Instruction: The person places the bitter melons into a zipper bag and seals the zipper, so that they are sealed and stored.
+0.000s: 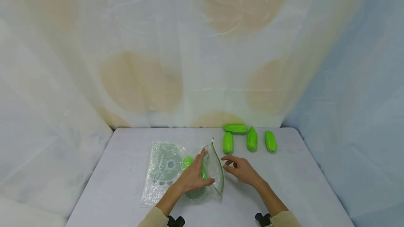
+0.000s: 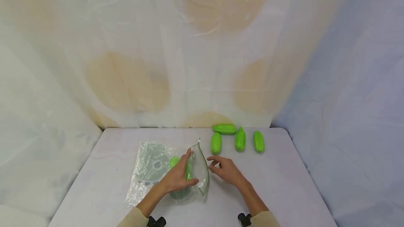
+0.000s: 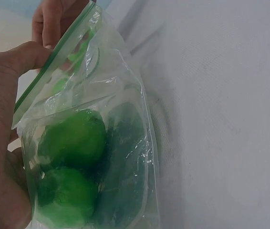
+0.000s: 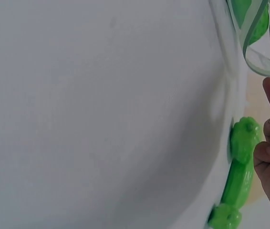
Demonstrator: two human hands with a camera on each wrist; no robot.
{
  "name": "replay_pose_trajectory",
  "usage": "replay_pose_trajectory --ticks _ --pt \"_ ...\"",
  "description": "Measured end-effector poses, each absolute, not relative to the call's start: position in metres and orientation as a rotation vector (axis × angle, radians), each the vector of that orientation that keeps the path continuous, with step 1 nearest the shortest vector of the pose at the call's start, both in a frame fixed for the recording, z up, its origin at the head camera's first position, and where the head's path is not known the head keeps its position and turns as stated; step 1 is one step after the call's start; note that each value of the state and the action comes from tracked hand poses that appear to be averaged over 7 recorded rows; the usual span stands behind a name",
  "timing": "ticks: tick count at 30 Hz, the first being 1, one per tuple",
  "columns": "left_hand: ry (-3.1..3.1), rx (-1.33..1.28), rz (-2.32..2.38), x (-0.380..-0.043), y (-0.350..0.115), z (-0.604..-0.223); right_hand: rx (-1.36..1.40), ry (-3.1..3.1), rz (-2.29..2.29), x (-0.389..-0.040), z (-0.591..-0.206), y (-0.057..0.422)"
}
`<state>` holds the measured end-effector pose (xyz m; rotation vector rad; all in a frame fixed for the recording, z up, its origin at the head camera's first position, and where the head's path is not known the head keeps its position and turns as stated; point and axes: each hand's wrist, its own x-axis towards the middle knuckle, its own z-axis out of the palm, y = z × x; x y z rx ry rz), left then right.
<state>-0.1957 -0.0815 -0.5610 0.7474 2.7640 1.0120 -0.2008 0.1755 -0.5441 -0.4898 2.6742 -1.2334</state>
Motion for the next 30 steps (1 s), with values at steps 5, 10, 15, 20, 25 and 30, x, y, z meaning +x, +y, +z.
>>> replay_pose_trajectory --ticks 5,10,15,20,25,30 --pt "2.756 0.736 1.01 -0.195 -0.081 -0.561 -0.438 2.685 -1.242 -0.201 -0.546 0.185" --pt "2.749 0.732 1.018 -0.195 -0.08 -0.561 -0.406 2.711 -1.257 -0.204 -0.548 0.197" --pt "2.753 0.737 1.028 -0.196 -0.081 -0.562 -0.375 2.734 -1.292 -0.207 -0.548 0.208" --pt "2.753 0.731 1.006 -0.194 -0.081 -0.56 -0.32 2.767 -1.311 -0.211 -0.549 0.22" --pt "2.751 0.736 0.997 -0.194 -0.081 -0.558 -0.239 2.793 -1.323 -0.215 -0.55 0.234" --pt "2.747 0.736 0.998 -0.193 -0.081 -0.56 -0.178 2.823 -1.322 -0.218 -0.55 0.251"
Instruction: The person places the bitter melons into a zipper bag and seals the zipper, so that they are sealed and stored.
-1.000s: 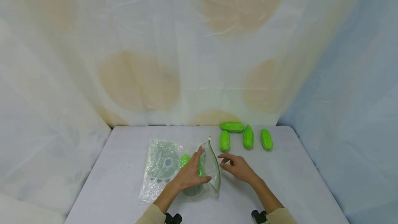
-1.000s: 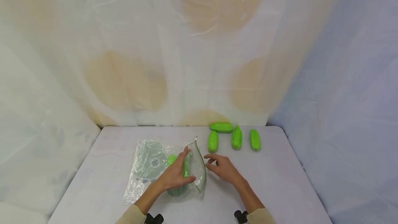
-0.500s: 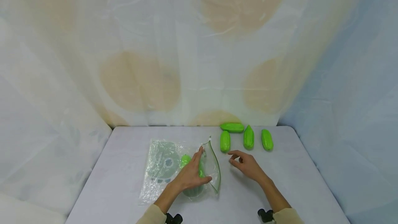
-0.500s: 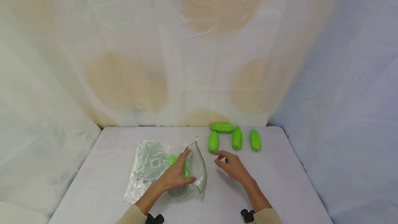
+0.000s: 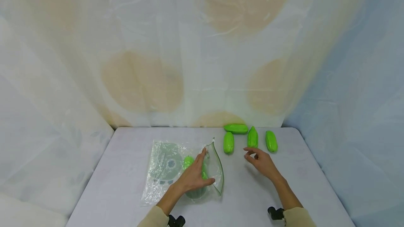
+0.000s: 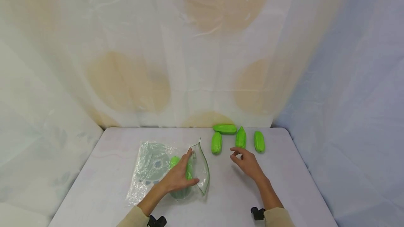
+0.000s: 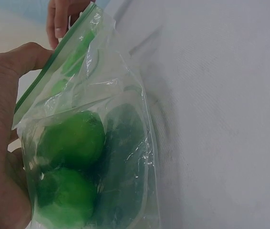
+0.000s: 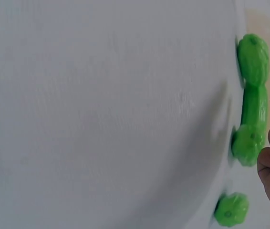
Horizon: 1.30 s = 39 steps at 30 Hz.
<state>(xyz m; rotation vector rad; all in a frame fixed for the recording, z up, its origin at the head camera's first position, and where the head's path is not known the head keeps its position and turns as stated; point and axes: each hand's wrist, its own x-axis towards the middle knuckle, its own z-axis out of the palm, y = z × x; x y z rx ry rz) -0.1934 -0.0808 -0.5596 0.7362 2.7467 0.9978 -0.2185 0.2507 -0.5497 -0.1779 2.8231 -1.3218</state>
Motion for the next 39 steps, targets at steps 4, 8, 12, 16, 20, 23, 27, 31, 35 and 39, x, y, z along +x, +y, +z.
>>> replay_pose_trajectory --ticks 4,8,12,16,20,23,27,31,35,39 --pt "2.747 0.745 1.004 -0.194 -0.081 -0.56 -0.145 2.857 -1.312 -0.222 -0.55 0.263" --pt "2.758 0.763 0.991 -0.194 -0.081 -0.561 -0.129 2.881 -1.319 -0.225 -0.551 0.272" --pt "2.758 0.766 0.99 -0.195 -0.081 -0.562 -0.09 2.872 -1.308 -0.228 -0.552 0.279" --pt "2.751 0.768 1.004 -0.195 -0.082 -0.563 -0.026 2.855 -1.304 -0.232 -0.552 0.286" --pt "2.752 0.769 1.002 -0.195 -0.081 -0.564 0.024 2.847 -1.287 -0.236 -0.551 0.293" --pt "2.752 0.759 1.006 -0.195 -0.081 -0.563 0.042 2.847 -1.282 -0.238 -0.548 0.296" --pt "2.749 0.749 1.008 -0.195 -0.081 -0.562 0.054 2.855 -1.278 -0.24 -0.543 0.301" --pt "2.742 0.745 1.011 -0.194 -0.081 -0.561 0.047 2.868 -1.245 -0.243 -0.54 0.309" --pt "2.743 0.743 1.016 -0.194 -0.081 -0.561 0.033 2.894 -1.217 -0.246 -0.538 0.317" --pt "2.749 0.747 1.0 -0.194 -0.081 -0.562 0.038 2.901 -1.218 -0.25 -0.536 0.325"
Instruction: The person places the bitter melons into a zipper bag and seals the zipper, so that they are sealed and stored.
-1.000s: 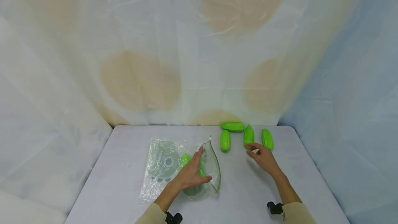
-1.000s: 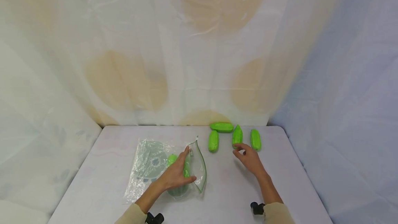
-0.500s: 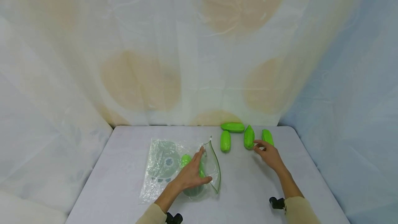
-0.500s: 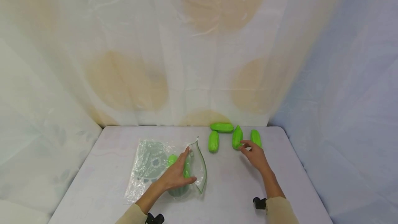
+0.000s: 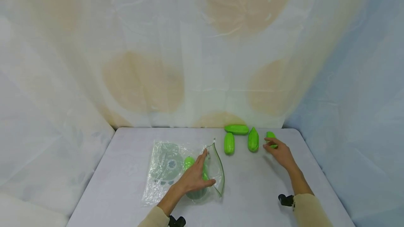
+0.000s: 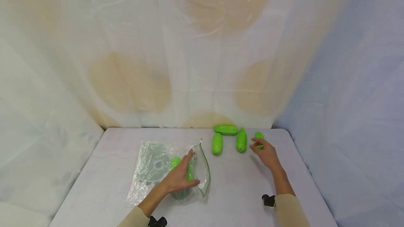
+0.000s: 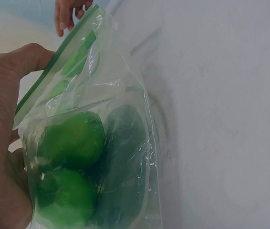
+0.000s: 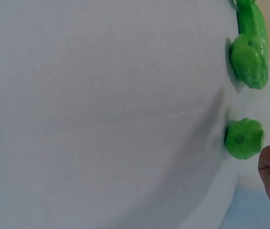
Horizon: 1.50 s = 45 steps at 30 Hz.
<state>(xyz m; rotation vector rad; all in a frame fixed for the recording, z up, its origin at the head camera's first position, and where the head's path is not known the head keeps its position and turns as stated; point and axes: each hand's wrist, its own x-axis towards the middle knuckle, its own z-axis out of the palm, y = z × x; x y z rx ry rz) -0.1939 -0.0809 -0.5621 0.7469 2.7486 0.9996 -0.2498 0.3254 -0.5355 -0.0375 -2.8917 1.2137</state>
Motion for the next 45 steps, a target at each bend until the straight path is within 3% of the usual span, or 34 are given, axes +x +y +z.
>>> replay_pose_trajectory --ticks 20,28,45 --pt "2.734 0.711 0.973 -0.193 -0.081 -0.559 -0.012 -2.877 1.17 -0.258 -0.547 0.358" --pt "2.742 0.733 0.98 -0.193 -0.081 -0.56 -0.192 -2.982 1.26 -0.258 -0.56 0.365" --pt "2.746 0.728 0.975 -0.194 -0.08 -0.561 -0.226 -3.032 1.209 -0.255 -0.562 0.359"
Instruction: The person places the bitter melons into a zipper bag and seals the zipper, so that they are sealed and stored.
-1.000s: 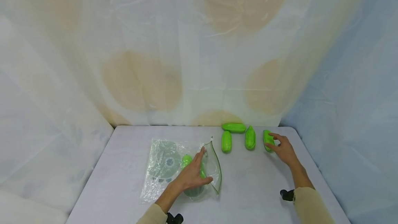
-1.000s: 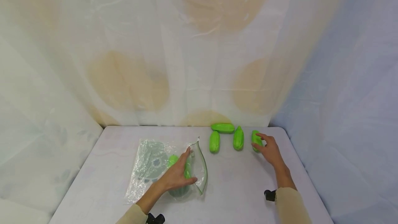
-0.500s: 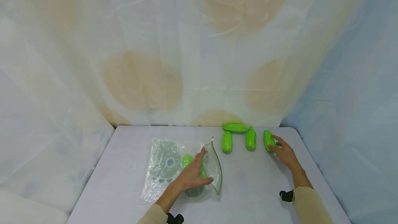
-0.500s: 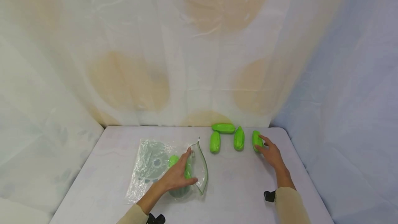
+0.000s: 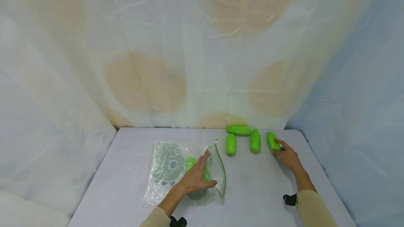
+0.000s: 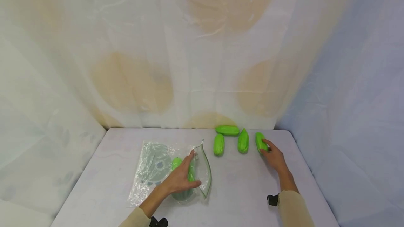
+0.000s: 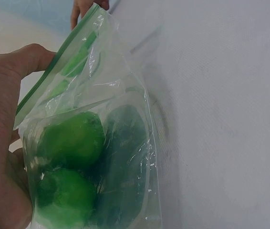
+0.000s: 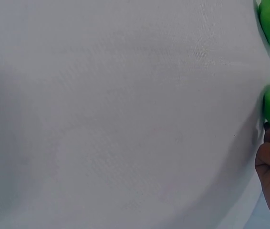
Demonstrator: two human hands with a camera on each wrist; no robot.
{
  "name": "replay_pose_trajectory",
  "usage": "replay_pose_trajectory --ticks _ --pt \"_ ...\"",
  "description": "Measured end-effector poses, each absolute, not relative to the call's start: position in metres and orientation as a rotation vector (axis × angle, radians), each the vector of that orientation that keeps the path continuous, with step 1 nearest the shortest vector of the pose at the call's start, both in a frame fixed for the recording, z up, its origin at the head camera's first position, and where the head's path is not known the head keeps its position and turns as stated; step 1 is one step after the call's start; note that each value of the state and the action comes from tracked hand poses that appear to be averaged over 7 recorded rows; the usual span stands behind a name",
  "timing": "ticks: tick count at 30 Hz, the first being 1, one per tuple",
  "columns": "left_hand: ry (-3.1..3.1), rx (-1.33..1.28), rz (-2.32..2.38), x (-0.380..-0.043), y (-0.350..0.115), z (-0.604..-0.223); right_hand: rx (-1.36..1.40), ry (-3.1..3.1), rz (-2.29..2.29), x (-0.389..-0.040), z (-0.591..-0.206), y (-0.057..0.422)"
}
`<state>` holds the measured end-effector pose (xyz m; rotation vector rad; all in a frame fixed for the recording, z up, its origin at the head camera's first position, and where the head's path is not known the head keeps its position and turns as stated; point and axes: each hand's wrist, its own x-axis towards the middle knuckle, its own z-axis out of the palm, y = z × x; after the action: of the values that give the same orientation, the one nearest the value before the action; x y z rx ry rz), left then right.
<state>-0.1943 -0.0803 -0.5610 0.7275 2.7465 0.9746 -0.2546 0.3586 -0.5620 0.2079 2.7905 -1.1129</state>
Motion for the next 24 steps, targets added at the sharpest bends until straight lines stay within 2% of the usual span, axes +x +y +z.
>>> replay_pose_trajectory --ticks 24 --pt "2.762 0.737 0.944 -0.1942 -0.08 -0.564 0.2 2.821 -1.133 -0.2568 -0.5693 0.3561"
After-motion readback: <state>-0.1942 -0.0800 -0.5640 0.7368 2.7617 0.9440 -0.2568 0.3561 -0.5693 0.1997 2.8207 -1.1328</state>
